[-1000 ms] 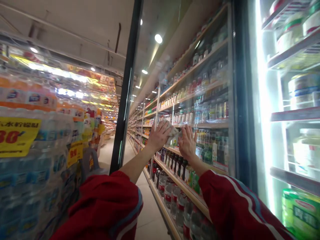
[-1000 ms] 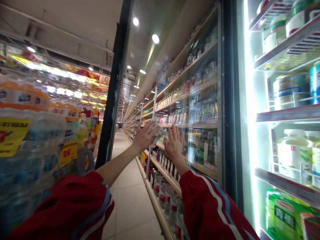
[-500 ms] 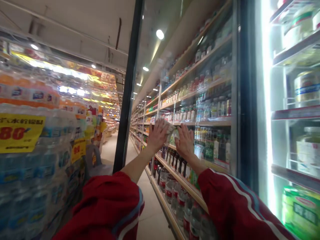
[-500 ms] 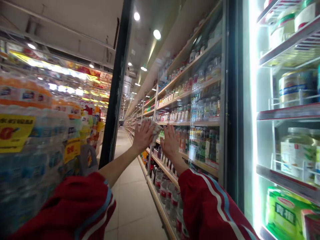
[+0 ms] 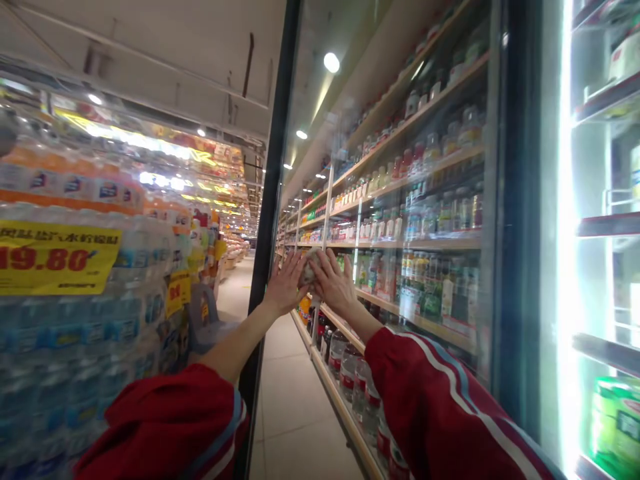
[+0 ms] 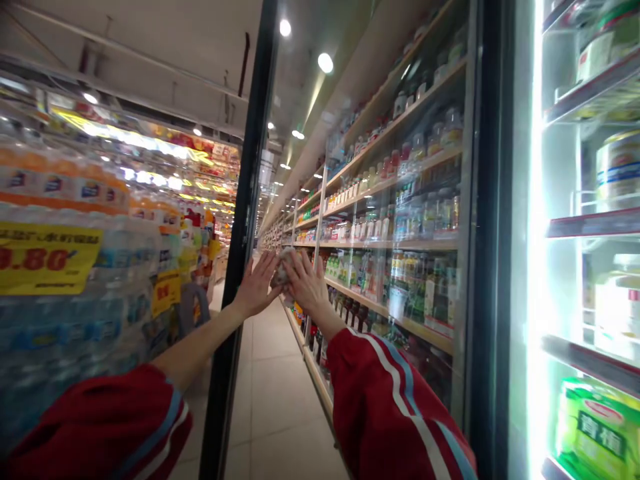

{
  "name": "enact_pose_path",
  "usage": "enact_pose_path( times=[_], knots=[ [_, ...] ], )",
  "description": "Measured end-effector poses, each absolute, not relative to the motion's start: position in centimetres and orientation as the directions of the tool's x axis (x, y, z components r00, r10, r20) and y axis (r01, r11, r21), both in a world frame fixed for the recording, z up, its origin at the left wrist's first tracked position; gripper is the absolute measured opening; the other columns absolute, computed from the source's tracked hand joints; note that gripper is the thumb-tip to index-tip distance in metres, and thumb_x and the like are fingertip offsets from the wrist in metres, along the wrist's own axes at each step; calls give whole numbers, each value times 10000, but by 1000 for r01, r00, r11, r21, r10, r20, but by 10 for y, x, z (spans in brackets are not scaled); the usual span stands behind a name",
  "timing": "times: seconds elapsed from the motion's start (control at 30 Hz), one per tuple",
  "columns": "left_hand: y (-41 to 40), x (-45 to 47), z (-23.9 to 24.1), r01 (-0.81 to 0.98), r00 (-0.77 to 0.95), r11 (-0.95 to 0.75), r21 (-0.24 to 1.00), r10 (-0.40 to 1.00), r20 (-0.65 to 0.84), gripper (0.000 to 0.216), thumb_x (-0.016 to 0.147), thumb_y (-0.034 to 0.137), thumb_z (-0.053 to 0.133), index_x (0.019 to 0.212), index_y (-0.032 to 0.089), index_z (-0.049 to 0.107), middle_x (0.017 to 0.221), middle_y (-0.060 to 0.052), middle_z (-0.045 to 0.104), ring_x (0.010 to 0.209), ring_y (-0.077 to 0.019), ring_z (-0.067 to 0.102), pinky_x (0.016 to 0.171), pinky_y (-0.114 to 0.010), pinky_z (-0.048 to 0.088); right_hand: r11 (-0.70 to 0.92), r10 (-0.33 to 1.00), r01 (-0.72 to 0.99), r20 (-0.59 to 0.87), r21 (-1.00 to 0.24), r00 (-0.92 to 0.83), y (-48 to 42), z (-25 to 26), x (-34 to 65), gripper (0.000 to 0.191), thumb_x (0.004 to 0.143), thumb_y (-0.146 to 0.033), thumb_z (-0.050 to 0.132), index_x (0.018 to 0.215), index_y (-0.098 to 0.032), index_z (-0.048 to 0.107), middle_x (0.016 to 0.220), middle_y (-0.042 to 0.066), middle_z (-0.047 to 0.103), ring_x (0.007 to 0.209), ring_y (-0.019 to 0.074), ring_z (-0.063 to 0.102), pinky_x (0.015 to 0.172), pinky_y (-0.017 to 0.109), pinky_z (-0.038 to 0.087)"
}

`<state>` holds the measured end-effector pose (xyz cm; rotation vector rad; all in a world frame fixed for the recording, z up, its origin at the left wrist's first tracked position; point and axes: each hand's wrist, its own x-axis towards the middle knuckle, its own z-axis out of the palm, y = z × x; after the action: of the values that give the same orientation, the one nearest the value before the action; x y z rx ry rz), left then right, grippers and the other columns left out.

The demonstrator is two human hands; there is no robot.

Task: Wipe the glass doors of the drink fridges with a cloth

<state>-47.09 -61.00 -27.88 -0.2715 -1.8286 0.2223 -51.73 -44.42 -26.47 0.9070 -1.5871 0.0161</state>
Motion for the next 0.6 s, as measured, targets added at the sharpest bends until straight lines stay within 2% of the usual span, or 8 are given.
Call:
enact_pose_path(
  times=[0.17, 0.3, 0.4, 0.5, 0.6],
  knots=[
    [-605, -473, -284, 29, -258, 974, -224, 224, 940, 581, 876, 359, 402, 1391, 114, 292, 1467, -140, 294, 1378, -251, 223, 1114, -501, 160, 661, -551, -537, 825, 524, 127, -437, -272, -534, 480, 891, -230, 408, 1369, -210, 386, 1428, 66, 396, 1350, 262, 267, 1089, 552, 151],
    [-585, -477, -286, 30, -262, 973, -230, 230, 937, 568, 896, 375, 355, 1398, 122, 281, 1476, -130, 276, 1385, -239, 204, 1122, -507, 135, 708, -500, -529, 861, 469, 93, -401, -270, -540, 478, 857, -188, 439, 1335, -206, 438, 1408, 64, 426, 1353, 266, 262, 1106, 542, 109],
    [-565, -482, -286, 40, -296, 967, -252, 252, 921, 541, 889, 326, 353, 1394, 140, 296, 1475, -119, 282, 1389, -235, 190, 1118, -523, 135, 732, -476, -519, 876, 441, 73, -389, -267, -536, 490, 843, -153, 427, 1333, -173, 439, 1430, 85, 390, 1368, 263, 234, 1111, 531, 103],
    [-558, -484, -288, 35, -338, 966, -255, 252, 907, 522, 868, 234, 348, 1383, 147, 325, 1478, -113, 278, 1390, -238, 185, 1112, -532, 144, 677, -544, -548, 836, 490, 76, -397, -270, -530, 519, 842, -187, 437, 1360, -170, 401, 1446, 90, 362, 1371, 242, 234, 1120, 491, 123],
    [-570, -482, -293, 16, -343, 973, -229, 220, 913, 505, 877, 232, 329, 1371, 130, 349, 1470, -123, 291, 1385, -242, 202, 1114, -526, 146, 628, -606, -570, 793, 530, 71, -413, -278, -529, 532, 852, -264, 471, 1372, -202, 379, 1454, 94, 348, 1376, 251, 222, 1111, 508, 135]
  ],
)
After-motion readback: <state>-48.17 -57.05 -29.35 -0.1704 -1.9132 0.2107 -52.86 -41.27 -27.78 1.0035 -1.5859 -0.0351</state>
